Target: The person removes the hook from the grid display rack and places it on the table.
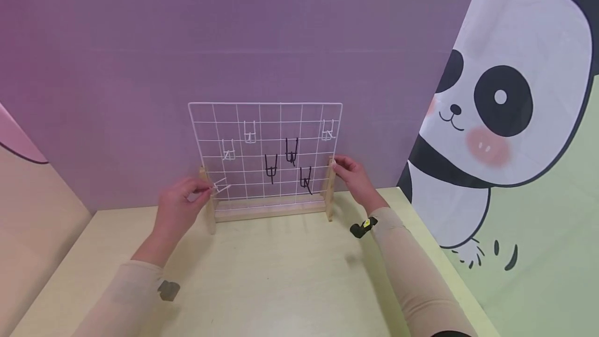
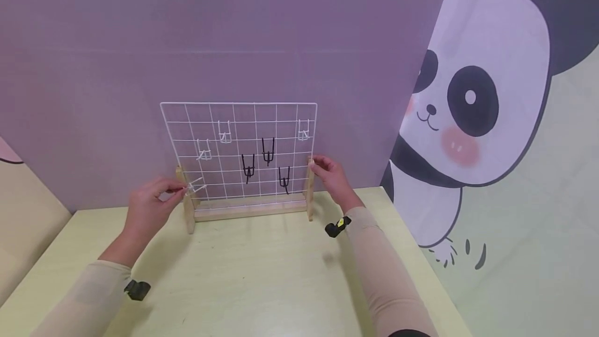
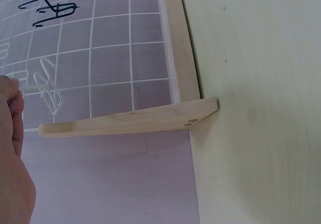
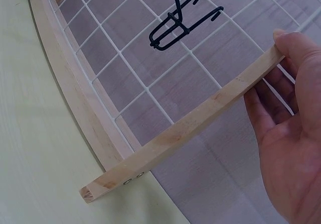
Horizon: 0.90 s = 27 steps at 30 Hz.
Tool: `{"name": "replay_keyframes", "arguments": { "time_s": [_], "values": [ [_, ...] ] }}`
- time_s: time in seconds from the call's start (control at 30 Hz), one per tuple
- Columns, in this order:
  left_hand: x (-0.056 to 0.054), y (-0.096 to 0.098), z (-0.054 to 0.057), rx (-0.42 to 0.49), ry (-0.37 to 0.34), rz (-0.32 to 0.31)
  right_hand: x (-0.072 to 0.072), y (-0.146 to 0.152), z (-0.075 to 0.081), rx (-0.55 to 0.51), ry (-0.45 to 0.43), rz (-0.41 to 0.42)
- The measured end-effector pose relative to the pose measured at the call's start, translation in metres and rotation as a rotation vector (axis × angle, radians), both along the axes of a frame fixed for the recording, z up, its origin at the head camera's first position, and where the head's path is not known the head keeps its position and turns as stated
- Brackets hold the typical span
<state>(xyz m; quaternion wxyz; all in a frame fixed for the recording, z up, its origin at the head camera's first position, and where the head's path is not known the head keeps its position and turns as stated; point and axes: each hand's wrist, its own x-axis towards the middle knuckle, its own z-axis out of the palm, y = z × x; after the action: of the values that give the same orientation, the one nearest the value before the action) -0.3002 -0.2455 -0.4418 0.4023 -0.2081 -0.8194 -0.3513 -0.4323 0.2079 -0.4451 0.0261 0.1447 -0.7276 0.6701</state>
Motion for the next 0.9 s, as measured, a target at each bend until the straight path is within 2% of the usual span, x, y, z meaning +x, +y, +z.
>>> {"name": "replay_keyframes", "arguments": {
  "time_s": [0.4,0.73,0.83,0.9],
  "values": [
    [-0.006,0.001,-0.018,-0.135,-0.084,-0.001,-0.007,0.001,-0.001,-0.024,-0.015,0.011],
    [-0.005,0.002,-0.034,-0.196,-0.157,-0.008,-0.005,0.0,0.001,-0.025,-0.009,0.023],
    [-0.005,0.002,-0.038,-0.2,-0.199,-0.011,-0.006,0.001,0.0,-0.028,-0.008,0.023],
    [-0.005,0.003,-0.041,-0.2,-0.253,-0.006,-0.007,0.001,0.0,-0.03,-0.01,0.022]
  ]
}}
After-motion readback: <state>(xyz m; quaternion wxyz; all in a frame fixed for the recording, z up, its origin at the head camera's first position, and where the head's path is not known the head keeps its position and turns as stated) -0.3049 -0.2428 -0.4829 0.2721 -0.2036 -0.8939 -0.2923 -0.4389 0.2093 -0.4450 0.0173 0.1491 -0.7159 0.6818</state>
